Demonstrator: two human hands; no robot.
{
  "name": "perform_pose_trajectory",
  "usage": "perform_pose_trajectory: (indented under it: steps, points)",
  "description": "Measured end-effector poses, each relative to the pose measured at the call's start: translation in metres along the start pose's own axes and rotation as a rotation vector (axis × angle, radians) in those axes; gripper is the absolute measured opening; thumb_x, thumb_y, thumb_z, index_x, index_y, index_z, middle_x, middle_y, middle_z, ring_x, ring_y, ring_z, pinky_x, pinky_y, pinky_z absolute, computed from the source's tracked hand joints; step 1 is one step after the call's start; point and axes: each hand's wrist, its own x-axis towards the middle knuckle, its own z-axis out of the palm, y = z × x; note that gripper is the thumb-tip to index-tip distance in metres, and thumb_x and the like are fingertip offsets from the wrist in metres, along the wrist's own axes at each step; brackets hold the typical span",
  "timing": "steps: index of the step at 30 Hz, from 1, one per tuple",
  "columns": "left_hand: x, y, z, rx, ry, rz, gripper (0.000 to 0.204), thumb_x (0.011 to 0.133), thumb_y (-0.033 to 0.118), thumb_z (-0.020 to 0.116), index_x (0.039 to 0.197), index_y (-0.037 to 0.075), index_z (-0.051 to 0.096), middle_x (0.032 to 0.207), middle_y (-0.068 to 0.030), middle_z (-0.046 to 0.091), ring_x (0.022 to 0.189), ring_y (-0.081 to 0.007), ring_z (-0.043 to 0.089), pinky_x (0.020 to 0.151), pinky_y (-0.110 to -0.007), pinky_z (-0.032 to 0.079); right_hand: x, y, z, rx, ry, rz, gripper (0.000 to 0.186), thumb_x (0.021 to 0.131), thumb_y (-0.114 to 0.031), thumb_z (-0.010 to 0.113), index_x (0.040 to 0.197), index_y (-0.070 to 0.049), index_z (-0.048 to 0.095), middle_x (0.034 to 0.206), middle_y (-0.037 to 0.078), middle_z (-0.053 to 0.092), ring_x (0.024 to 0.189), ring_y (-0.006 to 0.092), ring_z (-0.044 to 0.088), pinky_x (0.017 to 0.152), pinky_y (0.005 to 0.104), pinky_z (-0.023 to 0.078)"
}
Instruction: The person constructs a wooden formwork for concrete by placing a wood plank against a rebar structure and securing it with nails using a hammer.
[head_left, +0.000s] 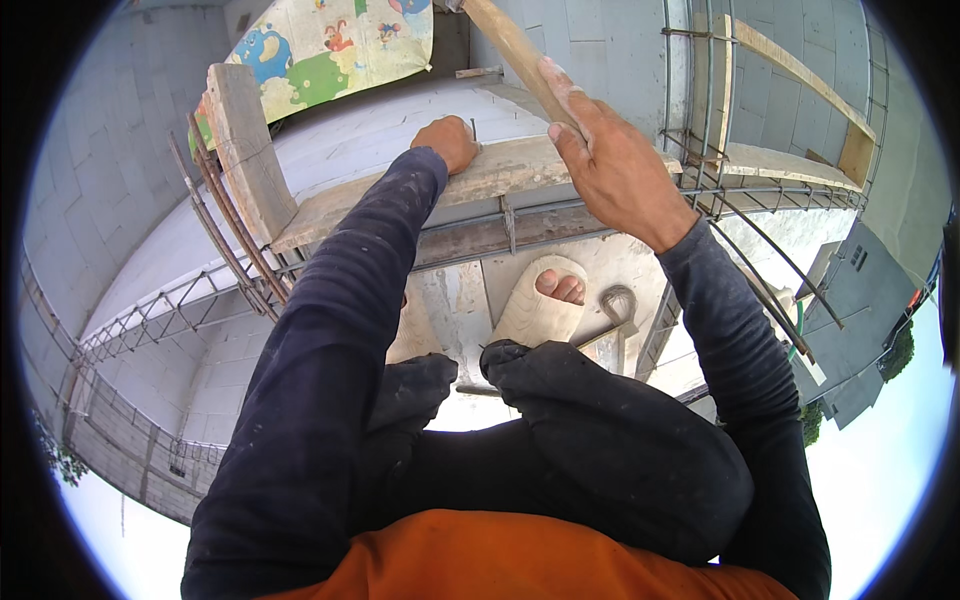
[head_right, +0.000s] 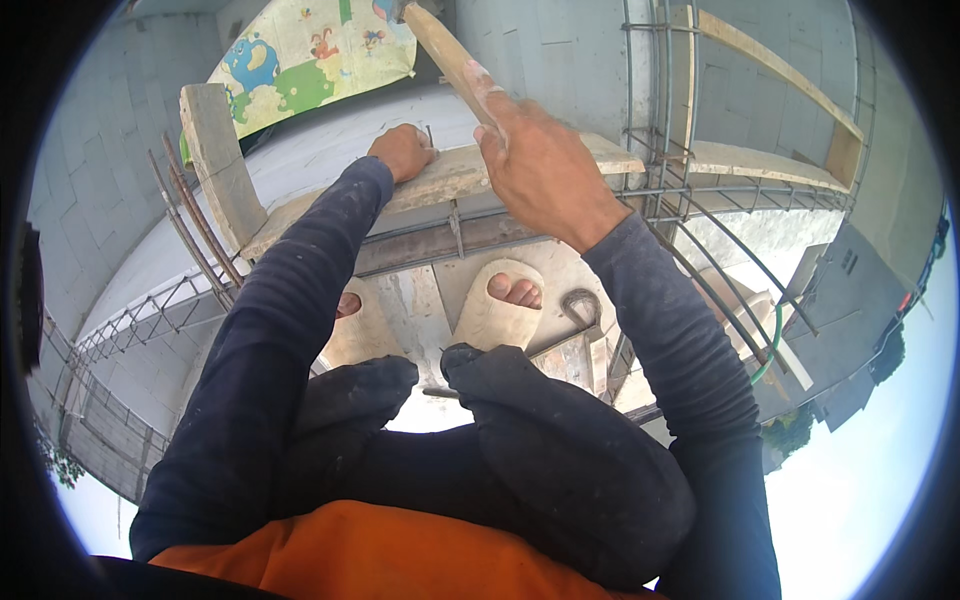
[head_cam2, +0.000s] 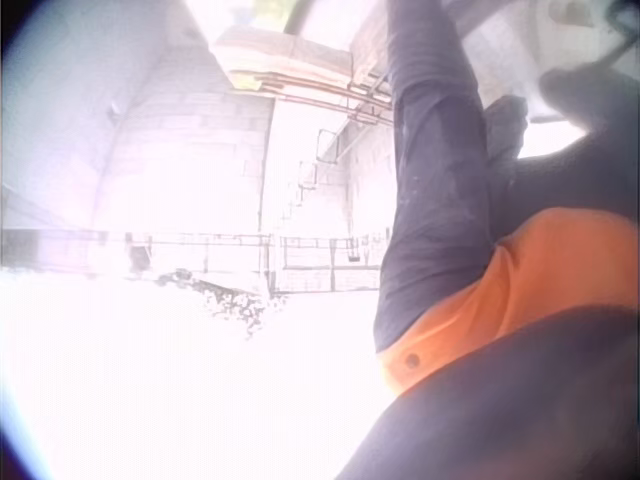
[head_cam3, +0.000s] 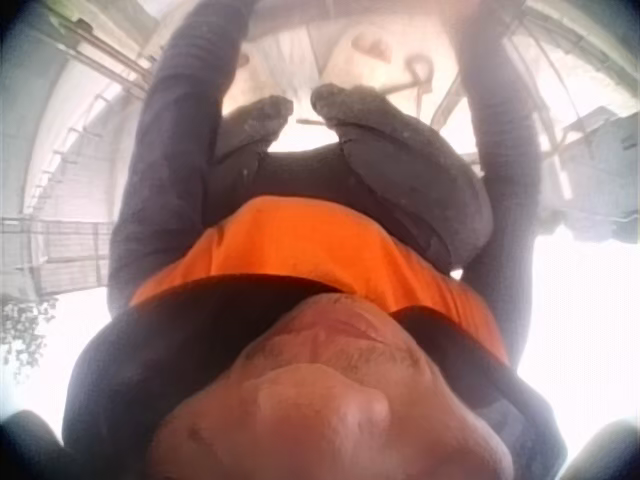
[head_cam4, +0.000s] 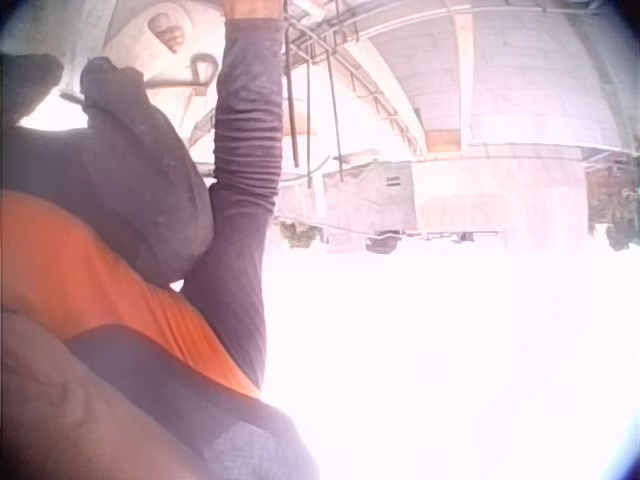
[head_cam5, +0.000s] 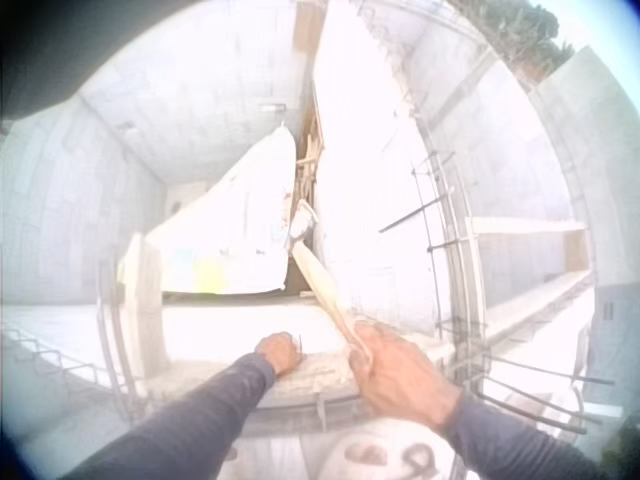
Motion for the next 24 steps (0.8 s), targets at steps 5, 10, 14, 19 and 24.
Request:
perform_pose_trajectory:
  steps: [5, 10, 14, 19, 24]
  points:
    - [0.002, 0.001, 0.003, 0.029, 0.014, 0.001, 0.04, 0.089, 0.035, 0.074, 0.113, 0.003, 0.077, 0.119, -0.022, 0.075, 0.113, -0.038, 0.072, 0.1, -0.044, 0.056, -0.01, 0.011, 0.009, -0.079, -0.529, 0.151, 0.053, 0.107, -0.025, 0.051, 0.154, -0.001, 0.044, 0.108, 0.03, 0.068, 0.098, 0.049, 0.067, 0.091, 0.0549, 0.054]
    - [0.008, -0.003, 0.004, 0.037, 0.076, -0.039, 0.032, 0.088, 0.037, 0.075, 0.106, 0.011, 0.081, 0.109, -0.0189, 0.078, 0.106, -0.0364, 0.073, 0.097, -0.044, 0.056, -0.01, 0.006, 0.0, -0.058, -0.316, 0.098, 0.058, 0.108, -0.025, 0.053, 0.16, -0.004, 0.039, 0.111, 0.032, 0.07, 0.102, 0.0494, 0.067, 0.094, 0.0518, 0.053]
    - [0.006, -0.006, 0.011, 0.018, 0.064, -0.007, 0.031, 0.088, 0.036, 0.074, 0.106, 0.011, 0.082, 0.109, -0.0187, 0.078, 0.107, -0.0362, 0.073, 0.097, -0.044, 0.056, -0.001, -0.013, -0.01, -0.015, -0.069, 0.092, 0.056, 0.107, -0.024, 0.054, 0.158, -0.003, 0.042, 0.107, 0.032, 0.069, 0.101, 0.049, 0.067, 0.093, 0.0528, 0.053]
    - [0.008, -0.004, 0.011, 0.041, 0.083, -0.029, 0.031, 0.089, 0.036, 0.075, 0.107, 0.012, 0.082, 0.11, -0.0176, 0.078, 0.107, -0.036, 0.073, 0.097, -0.044, 0.056, -0.007, 0.006, 0.002, -0.119, -0.392, 0.114, 0.056, 0.107, -0.024, 0.055, 0.158, -0.004, 0.043, 0.111, 0.032, 0.068, 0.101, 0.0481, 0.067, 0.094, 0.0527, 0.052]
    - [-0.002, -0.001, 0.008, 0.027, 0.036, 0.01, 0.035, 0.09, 0.032, 0.071, 0.111, 0.005, 0.079, 0.116, -0.0218, 0.076, 0.112, -0.0383, 0.073, 0.099, -0.045, 0.056, -0.004, 0.005, -0.012, -0.102, -0.31, 0.074, 0.056, 0.107, -0.025, 0.053, 0.159, -0.005, 0.042, 0.111, 0.031, 0.068, 0.101, 0.0476, 0.067, 0.093, 0.0534, 0.053]
